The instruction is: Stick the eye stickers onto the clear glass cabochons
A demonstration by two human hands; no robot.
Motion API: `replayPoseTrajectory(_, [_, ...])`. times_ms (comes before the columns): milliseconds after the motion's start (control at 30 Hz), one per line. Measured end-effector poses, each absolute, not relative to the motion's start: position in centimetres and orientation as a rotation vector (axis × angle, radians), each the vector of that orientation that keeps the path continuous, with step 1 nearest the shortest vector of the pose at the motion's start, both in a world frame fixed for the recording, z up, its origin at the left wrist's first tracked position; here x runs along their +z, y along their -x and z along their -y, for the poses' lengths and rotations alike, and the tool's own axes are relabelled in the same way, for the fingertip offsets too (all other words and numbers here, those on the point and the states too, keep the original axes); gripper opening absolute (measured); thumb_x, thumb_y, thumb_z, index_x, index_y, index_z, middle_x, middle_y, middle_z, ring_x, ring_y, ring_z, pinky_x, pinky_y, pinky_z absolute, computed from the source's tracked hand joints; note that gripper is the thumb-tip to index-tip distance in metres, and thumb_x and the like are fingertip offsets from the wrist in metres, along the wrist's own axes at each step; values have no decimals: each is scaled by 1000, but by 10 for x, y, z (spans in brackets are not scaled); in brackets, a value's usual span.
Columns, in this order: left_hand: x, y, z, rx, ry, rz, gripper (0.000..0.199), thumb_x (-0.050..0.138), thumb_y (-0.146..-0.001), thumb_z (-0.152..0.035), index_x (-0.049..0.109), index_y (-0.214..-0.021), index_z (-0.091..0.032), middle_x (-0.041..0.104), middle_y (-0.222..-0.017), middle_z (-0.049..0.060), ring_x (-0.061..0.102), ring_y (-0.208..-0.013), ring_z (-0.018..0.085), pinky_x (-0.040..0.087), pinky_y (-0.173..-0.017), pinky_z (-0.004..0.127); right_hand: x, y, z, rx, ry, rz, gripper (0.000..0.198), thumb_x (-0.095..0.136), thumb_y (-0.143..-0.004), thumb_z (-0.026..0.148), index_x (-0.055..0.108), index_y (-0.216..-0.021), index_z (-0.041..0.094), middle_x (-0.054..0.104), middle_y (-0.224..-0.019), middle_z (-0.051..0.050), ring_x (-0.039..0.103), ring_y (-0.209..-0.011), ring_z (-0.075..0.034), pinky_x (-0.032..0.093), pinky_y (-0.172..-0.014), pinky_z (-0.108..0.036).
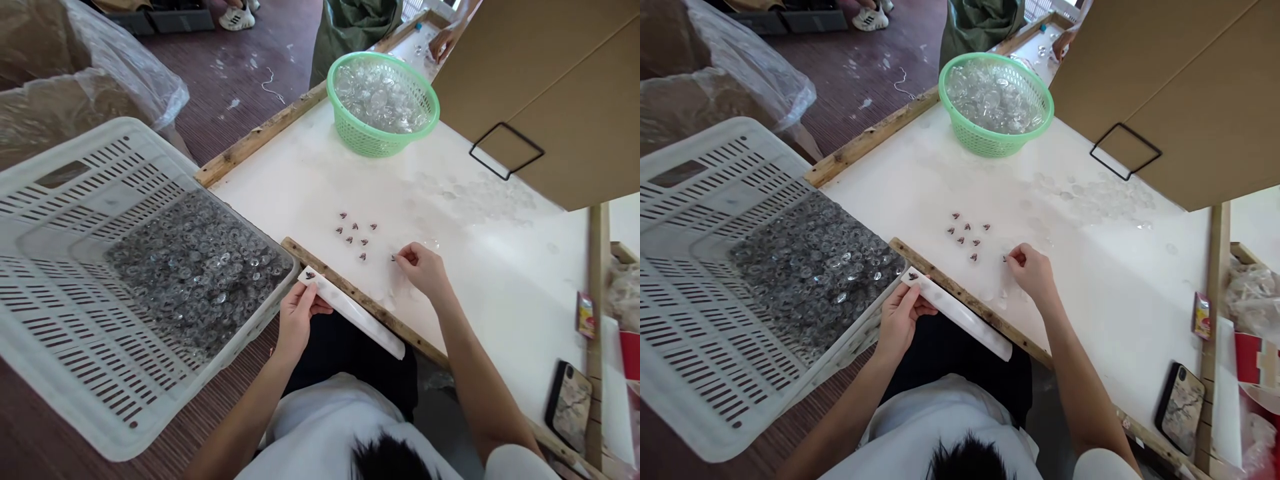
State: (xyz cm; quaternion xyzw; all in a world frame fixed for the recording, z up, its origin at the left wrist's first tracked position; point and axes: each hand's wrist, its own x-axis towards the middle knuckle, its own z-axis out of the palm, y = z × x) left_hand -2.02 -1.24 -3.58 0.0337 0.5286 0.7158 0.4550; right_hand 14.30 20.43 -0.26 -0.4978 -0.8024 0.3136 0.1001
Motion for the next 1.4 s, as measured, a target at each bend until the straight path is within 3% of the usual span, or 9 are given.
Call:
replayPoseTrajectory(200, [-35, 16, 13, 1762, -117, -1297, 36, 66, -82, -42, 69, -107, -16, 69, -75, 3, 65, -61, 14, 57, -55, 25, -5, -112, -192, 602, 1280, 2583, 9, 53, -84, 24, 62, -82, 21, 61, -88, -6, 56, -70, -17, 39, -65, -30])
replayPoseTrajectory(400, [-30, 12, 18, 1760, -128, -1305, 38, 66, -81, -44, 70, -107, -17, 68, -71, 2, 65, -60, 14, 57, -55, 25, -5, -89, -189, 678, 1198, 2554, 23, 54, -85, 17, 59, -107, 21, 64, -91, -6, 59, -73, -18, 42, -70, -32])
replayPoseTrajectory(567, [-29, 8, 22, 1771, -164, -1342, 40, 65, -83, -43, 66, -115, -18, 68, -74, 1, 65, -60, 15, 57, -55, 25, 15, -88, -155, 705, 1075, 2476, 16, 56, -89, 27, 61, -102, 20, 64, -105, -10, 60, -74, -17, 44, -67, -32])
replayPoseTrajectory(733, [-23, 3, 18, 1720, -271, -1378, 34, 63, -85, -41, 65, -112, -20, 68, -83, 2, 64, -62, 14, 56, -58, 26, 28, -72, -110, 1189, 781, 2453, 5, 59, -88, 24, 62, -91, 23, 65, -86, -1, 60, -72, -13, 46, -65, -25])
replayPoseTrajectory(833, [-19, 2, 15, 1712, -344, -1393, 29, 68, -83, -37, 65, -106, -20, 68, -88, 2, 64, -70, 15, 56, -64, 27, 25, -64, -95, 1114, 812, 2454, 7, 56, -89, 19, 62, -89, 23, 63, -84, -2, 59, -74, -14, 45, -65, -26])
replayPoseTrajectory(1000, [-23, 3, 14, 1768, -319, -1457, 20, 74, -77, -32, 63, -86, -18, 63, -75, -2, 61, -69, 13, 52, -63, 22, 27, -62, -87, 1049, 680, 2467, 13, 50, -90, 18, 61, -84, 23, 62, -95, -6, 60, -86, -18, 48, -75, -30])
replayPoseTrajectory(1167, [-29, 8, 14, 1681, -264, -1405, 39, 71, -79, -36, 61, -113, -21, 67, -86, 1, 64, -70, 15, 57, -62, 27, 32, -87, -147, 1343, 861, 2195, 11, 59, -86, 32, 59, -83, 21, 62, -80, -3, 59, -74, -15, 50, -69, -30])
replayPoseTrajectory(1400, [-32, 13, 15, 1666, -291, -1402, 41, 69, -80, -35, 60, -117, -20, 68, -89, 2, 65, -72, 14, 59, -62, 26, 0, -138, -245, 1084, 1430, 2148, 19, 65, -75, 37, 61, -78, 19, 59, -64, 0, 52, -59, -13, 42, -56, -28])
